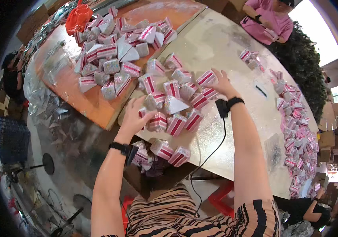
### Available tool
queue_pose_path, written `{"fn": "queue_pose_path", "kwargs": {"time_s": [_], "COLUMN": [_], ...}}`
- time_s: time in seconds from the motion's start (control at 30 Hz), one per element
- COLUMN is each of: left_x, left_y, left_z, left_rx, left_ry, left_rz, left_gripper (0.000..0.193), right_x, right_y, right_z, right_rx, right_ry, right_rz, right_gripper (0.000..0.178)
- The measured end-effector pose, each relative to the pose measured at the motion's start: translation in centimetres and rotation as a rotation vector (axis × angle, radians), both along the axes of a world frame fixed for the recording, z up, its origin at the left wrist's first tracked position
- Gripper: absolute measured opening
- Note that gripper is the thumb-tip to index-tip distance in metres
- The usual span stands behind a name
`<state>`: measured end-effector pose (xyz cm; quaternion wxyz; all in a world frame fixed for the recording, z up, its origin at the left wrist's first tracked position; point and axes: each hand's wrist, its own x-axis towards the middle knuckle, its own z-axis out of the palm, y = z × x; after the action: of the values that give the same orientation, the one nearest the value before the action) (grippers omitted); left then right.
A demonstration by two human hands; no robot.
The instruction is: The person gathers small, individually wrapped items from a table and places them into a cardboard box. They then move to a different table where they sit and continue to handle and organize the wrapped items, occasionally using a tape dispenser.
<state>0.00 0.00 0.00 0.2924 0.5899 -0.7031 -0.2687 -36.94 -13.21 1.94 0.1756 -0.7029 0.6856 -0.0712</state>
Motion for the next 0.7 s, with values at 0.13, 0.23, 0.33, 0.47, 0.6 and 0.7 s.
{"fn": "queue_pose_path", "kwargs": {"time_s": [0.13,0.23,0.33,0.47,0.6,0.7], "left_x": [-2.7,-1.2,-0.7,-0.5,0.2,1.7], "left_y": [-0.5,2.1,4.1,7.3,11.3,13.7], "left_z": [1.4,1.0,1.4,0.5,-1.1,-2.3], "left_rx": [0.140,0.134,0.153,0.078,0.021,0.071], "left_ry": [0.022,-0.038,-0.052,0.017,0.065,0.129], "left_rz": [-0.072,-0.106,-0.173,-0.235,-0.300,-0.365], "left_gripper": [0.085,0.083,0.080,0.064,0.056,0.054], "right_x": [0.3,1.8,2.5,5.8,11.1,13.5], "right_y": [-1.4,2.9,8.1,15.6,22.2,26.5], "right_z": [0.3,-1.5,-1.8,-1.3,-0.8,-0.9], "right_rx": [0.055,0.078,0.036,0.028,0.024,-0.050], "right_ry": [0.033,-0.103,-0.128,-0.167,-0.133,-0.252], "right_rz": [0.073,0.010,-0.063,-0.166,-0.278,-0.212], "right_gripper": [0.090,0.084,0.072,0.069,0.074,0.065]}}
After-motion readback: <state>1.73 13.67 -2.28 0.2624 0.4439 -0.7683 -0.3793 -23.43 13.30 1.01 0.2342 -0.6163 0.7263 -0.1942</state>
